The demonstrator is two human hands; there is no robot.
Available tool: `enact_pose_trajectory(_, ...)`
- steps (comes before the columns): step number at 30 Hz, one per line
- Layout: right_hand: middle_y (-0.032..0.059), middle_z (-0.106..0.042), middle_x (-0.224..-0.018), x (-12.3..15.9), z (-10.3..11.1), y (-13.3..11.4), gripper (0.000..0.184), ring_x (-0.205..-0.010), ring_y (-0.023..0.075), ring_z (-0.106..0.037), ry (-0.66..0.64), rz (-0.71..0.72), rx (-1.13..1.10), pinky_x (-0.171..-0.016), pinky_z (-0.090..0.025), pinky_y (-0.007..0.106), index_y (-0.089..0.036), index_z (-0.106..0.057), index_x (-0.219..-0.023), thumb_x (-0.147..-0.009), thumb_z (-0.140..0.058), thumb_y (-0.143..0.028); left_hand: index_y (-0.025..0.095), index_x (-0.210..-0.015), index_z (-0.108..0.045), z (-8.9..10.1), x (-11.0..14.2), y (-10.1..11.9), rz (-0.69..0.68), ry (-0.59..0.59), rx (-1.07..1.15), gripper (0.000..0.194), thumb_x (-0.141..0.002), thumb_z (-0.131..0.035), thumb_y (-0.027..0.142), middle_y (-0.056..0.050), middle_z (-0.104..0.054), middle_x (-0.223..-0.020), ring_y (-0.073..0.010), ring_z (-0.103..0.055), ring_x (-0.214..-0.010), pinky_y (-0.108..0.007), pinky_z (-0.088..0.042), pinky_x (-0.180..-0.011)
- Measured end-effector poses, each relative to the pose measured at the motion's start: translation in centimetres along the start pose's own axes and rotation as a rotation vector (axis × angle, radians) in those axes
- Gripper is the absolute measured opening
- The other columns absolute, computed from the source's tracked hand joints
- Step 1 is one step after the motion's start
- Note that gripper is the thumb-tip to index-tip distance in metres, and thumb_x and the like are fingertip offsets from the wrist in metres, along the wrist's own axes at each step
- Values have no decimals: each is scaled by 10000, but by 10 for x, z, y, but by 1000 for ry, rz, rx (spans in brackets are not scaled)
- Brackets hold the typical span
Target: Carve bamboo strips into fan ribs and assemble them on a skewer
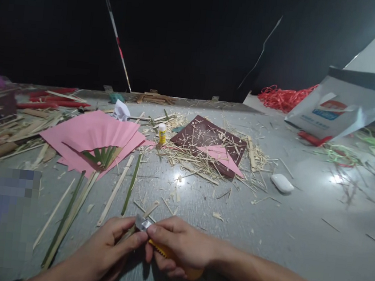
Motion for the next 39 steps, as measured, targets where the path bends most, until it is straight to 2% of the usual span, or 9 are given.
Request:
enact_pose_trajectory(4, -75, -477, -480, 2, -1, -1, 534, -330, 56, -381, 4, 32, 13, -308, -326, 144, -145, -630, -867, -1004, -586, -659, 137, -797, -731, 3, 1, 3, -89, 55, -37, 395, -982, -672, 481, -70, -683, -785, -157, -627, -742, -225, -522, -670)
enact_pose_trajectory(6, -77, -473, -474, 3, 1, -1, 529, -326, 57, -377, 10, 35, 26, -310, -321, 147, -149, -623, -871, -1006, -583, -659, 135, -818, -723, 1, 0, 3, -71, 39, -31, 416, -991, -650, 506, -36, -638, -675, -126, -592, -612, -195, -486, -556)
enact_pose_trajectory(9, -83, -462, -472, 4, 4, -2, 523, -336, 56, -360, 46, 32, 39, -324, -320, 149, -152, -617, -878, -997, -596, -661, 150, -913, -681, -10, -2, -3, 25, -77, 35, 485, -1009, -551, 607, 67, -455, -428, -93, -404, -325, -173, -283, -313)
enact_pose_trajectory(15, -91, -423, -480, 7, 0, -7, 533, -373, 57, -301, 132, 32, 10, -347, -292, 155, -187, -566, -818, -924, -666, -699, 143, -1044, -659, -14, -4, -5, 27, -71, 112, 531, -975, -575, 663, 99, -423, -401, -77, -309, -266, -178, -191, -283)
enact_pose_trajectory(20, -68, -449, -507, 11, 0, -6, 550, -397, 65, -323, 260, 49, 137, -370, -273, 175, -183, -571, -795, -983, -574, -700, 135, -907, -709, -10, -4, 5, -65, -23, 126, 464, -955, -665, 595, -16, -610, -666, -131, -557, -594, -224, -433, -552)
enact_pose_trajectory(22, -57, -460, -527, 12, 4, -5, 564, -421, 67, -341, 291, 71, 214, -390, -275, 178, -177, -572, -777, -1006, -543, -692, 123, -857, -703, -9, -6, 8, -81, -7, 122, 452, -944, -692, 567, -45, -631, -772, -145, -546, -709, -239, -436, -634)
enact_pose_trajectory(26, -49, -461, -555, 14, 12, -5, 567, -450, 72, -348, 355, 73, 310, -405, -270, 184, -174, -571, -761, -1046, -495, -659, 127, -826, -653, -8, -12, 5, -32, 8, 109, 494, -943, -659, 607, 13, -513, -678, -107, -391, -600, -240, -316, -547)
enact_pose_trajectory(33, -48, -442, -559, 18, 6, -21, 553, -455, 84, -333, 448, 100, 368, -393, -243, 206, -185, -565, -746, -1033, -499, -653, 186, -766, -609, -2, -20, -5, -13, -14, 91, 519, -947, -585, 672, 52, -463, -530, -90, -380, -430, -227, -258, -425)
enact_pose_trajectory(39, -25, -486, -578, 21, 19, -29, 583, -472, 93, -375, 532, 111, 503, -415, -266, 218, -189, -562, -723, -1029, -482, -679, 213, -743, -565, -4, -21, -4, 25, -64, 200, 522, -906, -617, 706, 105, -389, -399, -64, -285, -282, -192, -169, -310)
Point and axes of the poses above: each hand's wrist, its own x-axis away from the middle knuckle, its own z-axis out of the back of the hand, y = z × x, the point moved 6 cm from there along -x, towards the middle knuckle
